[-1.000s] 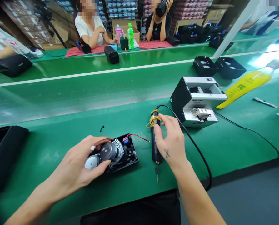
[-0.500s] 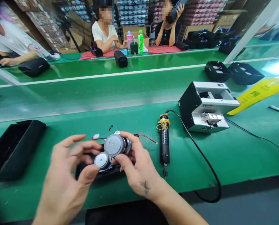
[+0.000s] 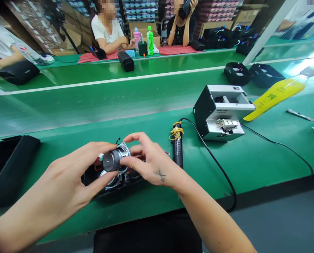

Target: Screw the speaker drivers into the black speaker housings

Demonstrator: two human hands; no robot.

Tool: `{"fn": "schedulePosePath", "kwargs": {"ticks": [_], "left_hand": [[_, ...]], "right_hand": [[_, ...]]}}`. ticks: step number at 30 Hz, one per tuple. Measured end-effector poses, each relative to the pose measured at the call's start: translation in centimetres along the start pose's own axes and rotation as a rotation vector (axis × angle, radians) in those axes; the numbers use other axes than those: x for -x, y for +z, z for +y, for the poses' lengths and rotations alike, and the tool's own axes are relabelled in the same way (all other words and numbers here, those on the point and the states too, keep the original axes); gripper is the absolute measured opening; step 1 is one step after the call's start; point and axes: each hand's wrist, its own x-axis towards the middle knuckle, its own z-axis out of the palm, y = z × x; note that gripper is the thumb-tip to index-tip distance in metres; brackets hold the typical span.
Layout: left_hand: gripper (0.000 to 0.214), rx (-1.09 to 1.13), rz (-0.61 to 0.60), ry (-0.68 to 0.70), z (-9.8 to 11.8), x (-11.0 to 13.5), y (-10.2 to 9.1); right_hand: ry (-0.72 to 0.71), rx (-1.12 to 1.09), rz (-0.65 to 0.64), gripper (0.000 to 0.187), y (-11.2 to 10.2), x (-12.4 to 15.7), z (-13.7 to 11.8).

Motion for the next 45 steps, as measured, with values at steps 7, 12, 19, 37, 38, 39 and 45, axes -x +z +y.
{"fn": "schedulePosePath", "kwargs": {"ticks": [7,12,19,37,38,39,45], "left_hand": [[0.039,0.06,-0.132,-0.069,-3.1,0.7,4.0],[0.036,0.079,-0.177,0.019,-3.2,0.2,5.8],[0.044,0.012,-0.193,0.126,-2.3,-0.1,6.4],[0.033,-0.048,-0.204,0.115,-2.9,0.7,6.0],[0.032,-0.055,-0.207,0.127,-2.9,0.8,6.0],[0.032,-0.059,-0.207,0.134,-2.9,0.8,6.0],[0.034,-0.074,-0.2,0.126,-2.9,0.6,6.6]], "right_hand": [[0.173,0.807,0.793,0.05,-10.5,3.5,-0.8],[0.423,0.815,0.789,0.058,-11.2,4.4,3.1],[0.316,0.341,0.781,0.069,-9.9,4.9,5.5],[0.033,-0.507,0.407,0.062,-7.8,4.7,-2.7],[0.022,-0.506,0.435,0.058,-7.7,4.5,-2.8],[0.011,-0.496,0.456,0.054,-7.7,4.3,-3.0],[-0.009,-0.473,0.476,0.047,-8.1,3.5,-3.1]]}}
